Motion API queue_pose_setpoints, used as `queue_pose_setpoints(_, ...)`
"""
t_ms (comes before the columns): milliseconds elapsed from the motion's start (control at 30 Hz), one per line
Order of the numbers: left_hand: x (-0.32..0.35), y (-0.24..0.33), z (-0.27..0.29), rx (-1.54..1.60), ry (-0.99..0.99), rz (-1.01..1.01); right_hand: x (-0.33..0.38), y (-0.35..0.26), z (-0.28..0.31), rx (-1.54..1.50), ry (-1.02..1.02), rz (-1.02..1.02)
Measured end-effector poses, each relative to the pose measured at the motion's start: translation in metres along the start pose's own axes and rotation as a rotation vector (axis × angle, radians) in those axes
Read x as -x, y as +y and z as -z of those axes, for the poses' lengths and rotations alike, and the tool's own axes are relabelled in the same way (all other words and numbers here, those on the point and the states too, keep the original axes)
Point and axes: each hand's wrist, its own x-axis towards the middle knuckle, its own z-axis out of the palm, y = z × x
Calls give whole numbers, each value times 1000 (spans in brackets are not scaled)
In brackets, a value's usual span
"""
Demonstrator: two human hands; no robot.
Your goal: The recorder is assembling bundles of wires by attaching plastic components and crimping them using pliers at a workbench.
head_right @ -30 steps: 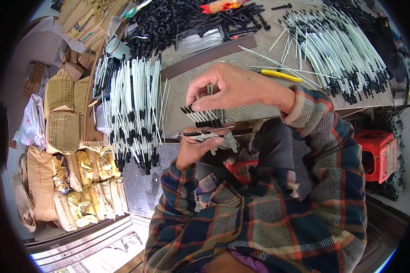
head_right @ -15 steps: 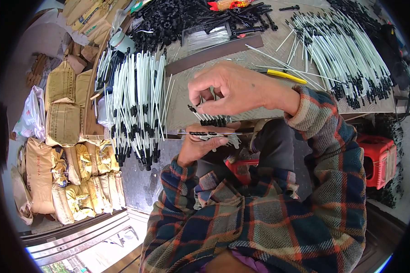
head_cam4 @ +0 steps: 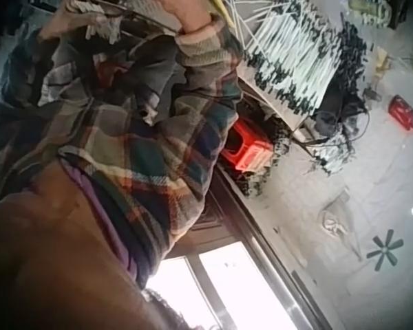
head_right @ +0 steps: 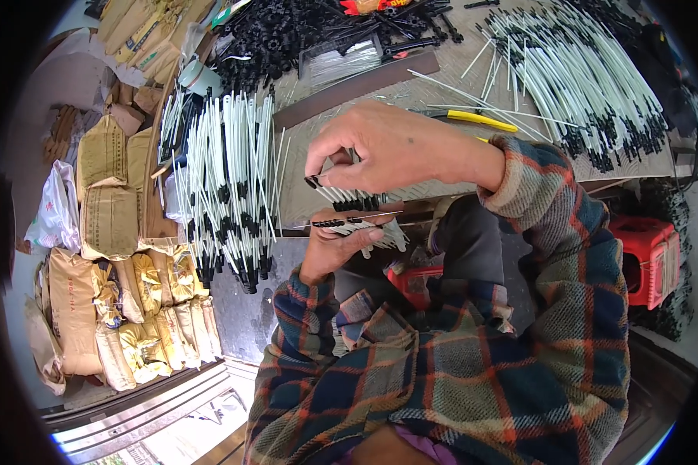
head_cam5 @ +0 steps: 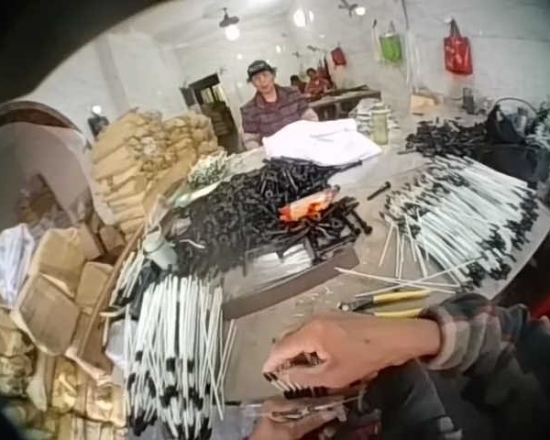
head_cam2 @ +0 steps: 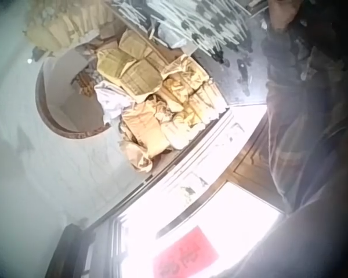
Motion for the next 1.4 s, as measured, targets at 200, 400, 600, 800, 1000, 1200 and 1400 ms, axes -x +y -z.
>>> queue_pose_setpoints(200, -1, -3, 1, 2, -10, -15, 2, 6, 3, -104, -6, 76)
queue_pose_setpoints(400, 0, 5, -3, -91, -9, 30, 5, 3, -11, -86, 127, 86)
queue_pose_setpoints(600, -2, 2, -4, -105, -16, 23, 7, 3, -10, -12, 162, 116)
queue_pose_setpoints(800, 3, -6, 3, -89, 0, -45, 4, 6, -12, -117, 116, 115)
queue_pose_setpoints(1000, 2, -13, -3, 75, 71, -74, 7, 9, -4, -159, 5, 139)
queue_pose_setpoints(1200, 9, -31, -9, 158, 227, -195, 6, 13, -1, -77, -78, 224)
queue_pose_setpoints(1400, 14, -35, -9, 125, 285, -241, 3, 12, -2, -78, -87, 248)
